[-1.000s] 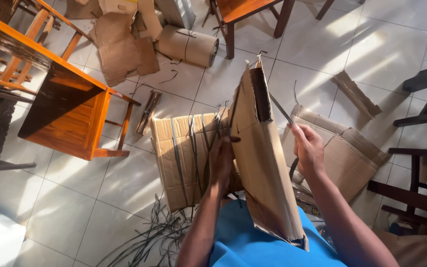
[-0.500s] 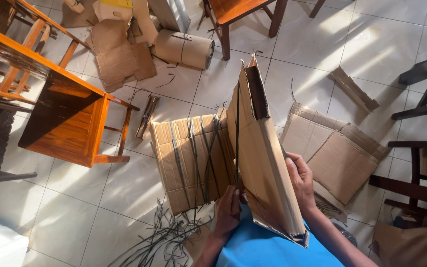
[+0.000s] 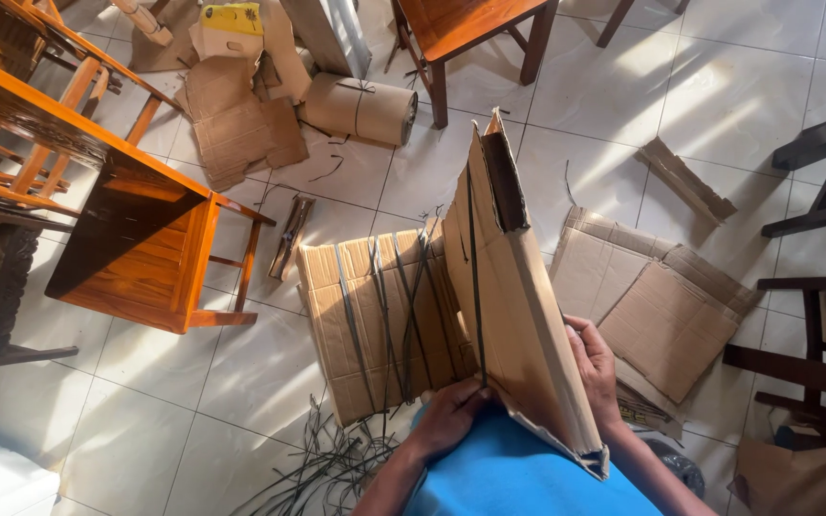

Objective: Packing wooden chairs with cardboard sheets and securing them with plastic ties

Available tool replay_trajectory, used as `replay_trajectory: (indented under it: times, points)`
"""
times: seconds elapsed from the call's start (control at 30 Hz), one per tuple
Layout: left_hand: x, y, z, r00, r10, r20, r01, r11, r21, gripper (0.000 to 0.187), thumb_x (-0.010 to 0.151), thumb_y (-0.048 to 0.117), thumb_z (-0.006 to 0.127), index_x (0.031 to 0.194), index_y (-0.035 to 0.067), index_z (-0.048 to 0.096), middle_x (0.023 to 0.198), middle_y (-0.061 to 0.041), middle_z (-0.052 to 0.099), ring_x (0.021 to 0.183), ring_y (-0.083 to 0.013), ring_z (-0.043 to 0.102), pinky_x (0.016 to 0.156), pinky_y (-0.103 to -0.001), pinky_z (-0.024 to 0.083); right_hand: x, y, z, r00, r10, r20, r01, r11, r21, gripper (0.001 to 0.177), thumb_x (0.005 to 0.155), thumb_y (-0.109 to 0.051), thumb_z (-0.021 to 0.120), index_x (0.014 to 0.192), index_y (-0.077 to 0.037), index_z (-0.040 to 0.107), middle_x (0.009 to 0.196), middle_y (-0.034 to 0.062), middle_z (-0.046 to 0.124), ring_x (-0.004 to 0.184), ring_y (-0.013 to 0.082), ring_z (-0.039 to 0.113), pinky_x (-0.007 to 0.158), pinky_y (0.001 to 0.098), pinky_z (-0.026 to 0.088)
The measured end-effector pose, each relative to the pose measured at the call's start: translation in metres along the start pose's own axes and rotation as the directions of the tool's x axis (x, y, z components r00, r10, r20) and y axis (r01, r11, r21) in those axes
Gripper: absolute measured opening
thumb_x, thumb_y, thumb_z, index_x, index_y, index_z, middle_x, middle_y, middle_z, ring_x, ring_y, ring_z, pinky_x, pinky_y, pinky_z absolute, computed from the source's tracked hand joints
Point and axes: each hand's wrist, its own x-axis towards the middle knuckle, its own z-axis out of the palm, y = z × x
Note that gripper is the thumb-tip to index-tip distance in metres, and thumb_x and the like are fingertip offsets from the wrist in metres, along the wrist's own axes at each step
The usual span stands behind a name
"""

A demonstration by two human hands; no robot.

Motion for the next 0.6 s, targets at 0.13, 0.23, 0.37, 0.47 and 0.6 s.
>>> replay_trajectory:
  times: [0.13, 0.23, 0.37, 0.47, 0.6]
  points:
    - [0.009, 0.007, 0.004, 0.986, 0.168, 0.013, -0.166, 0.983, -0.081, 0.020, 0.109, 0.015, 0.050, 0.103, 0.007, 0.066, 0.097, -0.003, 0.064, 0.082, -0.0145, 0.059, 0.081, -0.031, 0.049, -0.016, 0.016, -0.005, 0.999, -0.028, -0.024, 0.028, 1.000, -0.001, 0.032, 0.109, -0.019, 0.047, 0.130, -0.002, 0.063, 0.099, 0.0090, 0.070, 0.077, 0.0099, 0.058, 0.069, 0.0244, 0.050]
    - [0.007, 0.026, 0.008, 0.978, 0.207, -0.006, -0.206, 0.976, -0.073, 0.022, 0.109, 0.018, 0.050, 0.105, 0.006, 0.069, 0.099, -0.005, 0.063, 0.089, -0.0179, 0.060, 0.086, -0.033, 0.048, -0.036, 0.031, -0.011, 0.997, 0.009, -0.075, -0.007, 1.000, 0.030, 0.032, 0.109, -0.018, 0.048, 0.131, -0.001, 0.063, 0.105, 0.0080, 0.070, 0.082, 0.0094, 0.058, 0.073, 0.0238, 0.049]
    - [0.016, 0.037, 0.016, 0.962, 0.272, -0.033, -0.274, 0.959, -0.070, 0.026, 0.109, 0.016, 0.046, 0.108, 0.005, 0.070, 0.101, -0.006, 0.060, 0.086, -0.0188, 0.057, 0.080, -0.033, 0.046, -0.065, 0.045, -0.017, 0.997, 0.004, -0.081, 0.003, 0.996, 0.092, 0.031, 0.108, -0.022, 0.051, 0.130, -0.004, 0.062, 0.092, 0.0051, 0.067, 0.070, 0.0066, 0.055, 0.061, 0.0209, 0.046]
    - [0.031, 0.025, 0.028, 0.962, 0.252, -0.102, -0.271, 0.858, -0.437, 0.026, 0.111, 0.018, 0.048, 0.098, 0.006, 0.067, 0.078, 0.002, 0.045, 0.066, -0.0083, 0.041, 0.062, -0.026, 0.037, -0.087, 0.042, -0.013, 0.994, -0.052, -0.098, 0.039, 0.991, -0.130, 0.049, 0.084, -0.005, 0.073, 0.131, -0.007, 0.062, 0.114, 0.0055, 0.070, 0.097, 0.0134, 0.065, 0.091, 0.0297, 0.054]
    - [0.048, 0.003, 0.038, 0.953, 0.261, -0.155, -0.303, 0.843, -0.444, 0.026, 0.111, 0.022, 0.048, 0.100, 0.003, 0.061, 0.093, -0.005, 0.064, 0.080, -0.0121, 0.054, 0.079, -0.028, 0.047, -0.109, 0.031, -0.005, 0.964, -0.231, -0.129, 0.161, 0.901, -0.403, 0.046, 0.085, -0.001, 0.062, 0.131, -0.007, 0.059, 0.101, 0.0060, 0.070, 0.075, 0.0143, 0.062, 0.069, 0.0289, 0.050]
